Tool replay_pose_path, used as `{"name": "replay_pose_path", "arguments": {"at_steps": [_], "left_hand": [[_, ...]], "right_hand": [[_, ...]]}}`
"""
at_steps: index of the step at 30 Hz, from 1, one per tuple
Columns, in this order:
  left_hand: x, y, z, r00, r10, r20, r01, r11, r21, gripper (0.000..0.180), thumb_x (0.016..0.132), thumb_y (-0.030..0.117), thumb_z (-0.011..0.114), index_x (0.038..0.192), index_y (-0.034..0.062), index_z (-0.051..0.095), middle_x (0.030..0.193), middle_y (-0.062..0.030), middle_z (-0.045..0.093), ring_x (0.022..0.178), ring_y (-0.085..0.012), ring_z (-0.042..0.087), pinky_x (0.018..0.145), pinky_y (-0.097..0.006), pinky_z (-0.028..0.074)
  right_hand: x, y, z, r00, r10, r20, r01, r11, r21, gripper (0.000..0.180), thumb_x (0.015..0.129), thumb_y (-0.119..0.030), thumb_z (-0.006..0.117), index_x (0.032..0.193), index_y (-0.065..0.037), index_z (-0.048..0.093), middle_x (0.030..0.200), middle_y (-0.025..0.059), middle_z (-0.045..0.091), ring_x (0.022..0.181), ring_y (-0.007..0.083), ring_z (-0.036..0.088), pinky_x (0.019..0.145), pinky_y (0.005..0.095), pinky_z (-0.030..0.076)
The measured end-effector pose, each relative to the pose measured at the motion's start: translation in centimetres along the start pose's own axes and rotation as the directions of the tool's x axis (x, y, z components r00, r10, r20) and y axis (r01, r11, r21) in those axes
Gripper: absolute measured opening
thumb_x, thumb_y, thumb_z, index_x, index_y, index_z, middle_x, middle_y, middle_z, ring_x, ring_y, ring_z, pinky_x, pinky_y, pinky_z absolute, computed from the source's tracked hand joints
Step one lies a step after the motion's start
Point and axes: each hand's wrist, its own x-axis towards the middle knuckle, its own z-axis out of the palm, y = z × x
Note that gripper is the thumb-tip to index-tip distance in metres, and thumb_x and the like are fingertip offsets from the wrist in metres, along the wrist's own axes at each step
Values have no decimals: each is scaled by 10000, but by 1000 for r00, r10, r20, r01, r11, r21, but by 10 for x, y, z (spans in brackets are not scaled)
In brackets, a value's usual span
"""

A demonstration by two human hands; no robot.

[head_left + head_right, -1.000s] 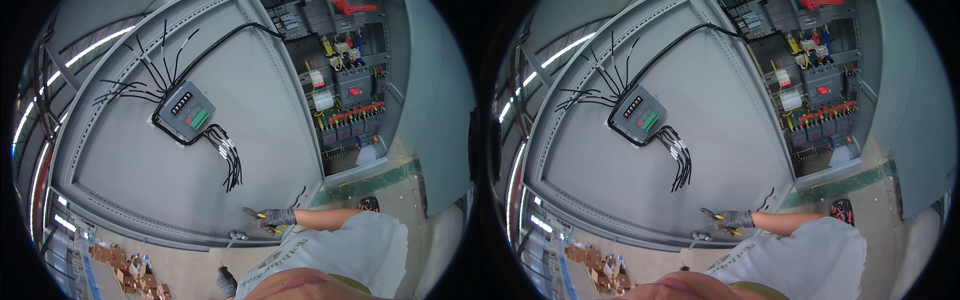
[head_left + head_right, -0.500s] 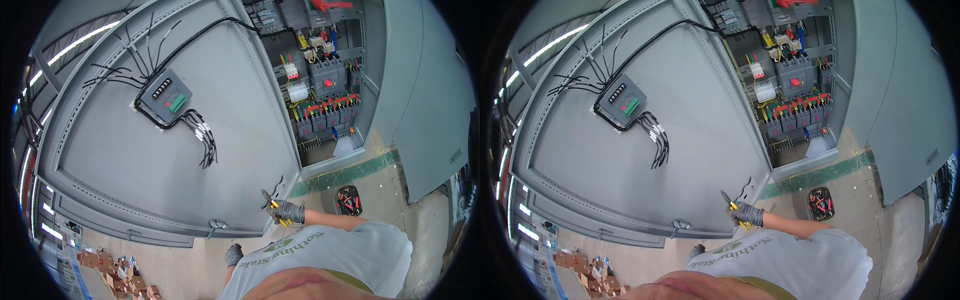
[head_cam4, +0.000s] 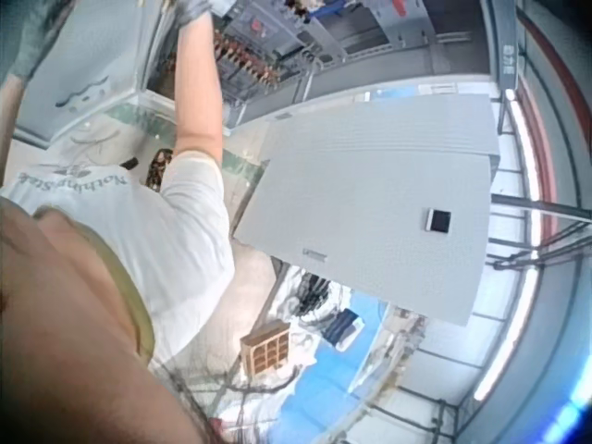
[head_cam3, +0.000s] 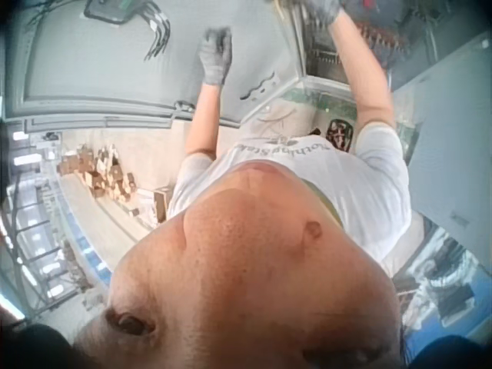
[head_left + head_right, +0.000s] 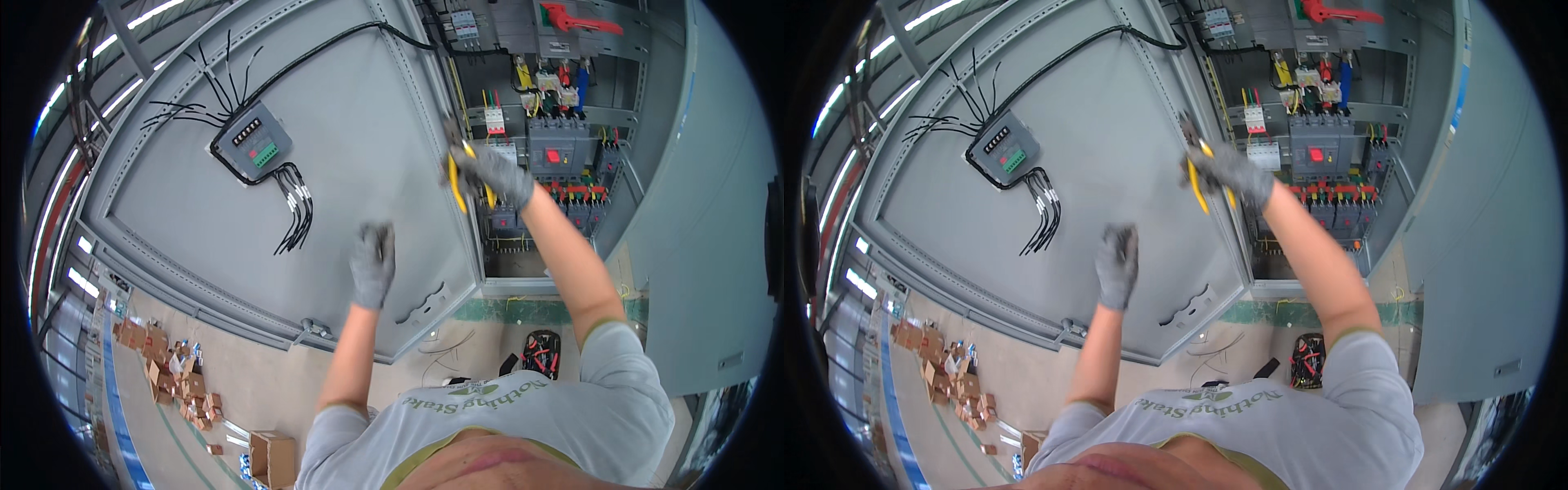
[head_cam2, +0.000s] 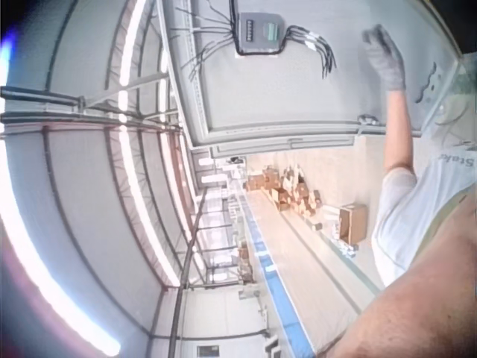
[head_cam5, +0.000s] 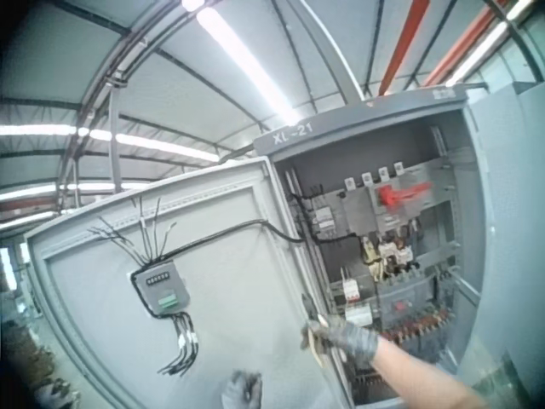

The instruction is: The person strips and cuts black wires inside an open electrical cabinet using pliers and wire cutters. They then select red and silver wire ferrules from a compartmentalized box.

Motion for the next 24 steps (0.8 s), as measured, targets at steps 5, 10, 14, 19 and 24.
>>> {"name": "replay_pose_path", "arguments": {"at_steps": [5,10,14,19,24], "left_hand": [[192,58,5,941,222,-254,-248,966,-75,221,890,31,611,1110,40,613,949,-85,543,793,-154,544,724,-298,487],[300,38,37,875,397,-277,-422,906,-35,216,895,73,626,1110,51,643,922,-71,617,784,-163,633,740,-294,513],[315,8,48,893,315,-323,-388,901,-195,133,928,86,602,1023,34,681,932,-67,651,775,-134,642,726,-259,517],[312,-4,58,903,221,-368,-362,853,-376,146,968,118,565,1022,13,651,991,-71,658,826,-133,626,757,-270,530],[311,-8,62,894,211,-395,-374,837,-400,161,991,151,538,1015,15,621,1003,-65,659,851,-129,613,766,-276,531]], "right_hand": [[119,-52,-40,997,-39,66,45,995,-88,497,960,-459,534,1141,2,577,951,122,709,700,112,664,630,232,540],[167,-80,-51,998,53,19,-47,974,-222,396,942,-401,570,1077,-33,623,947,101,720,674,124,668,638,246,558],[179,-74,-60,995,-70,76,85,972,-221,441,951,-447,560,1052,-24,635,912,104,714,682,125,676,612,233,559],[184,-69,-69,994,-33,101,53,977,-205,423,967,-417,535,1092,-24,628,956,125,717,678,116,674,599,217,555],[188,-64,-76,986,-73,150,100,978,-182,420,971,-416,530,1095,-27,628,909,116,713,639,97,655,581,208,551]]}}
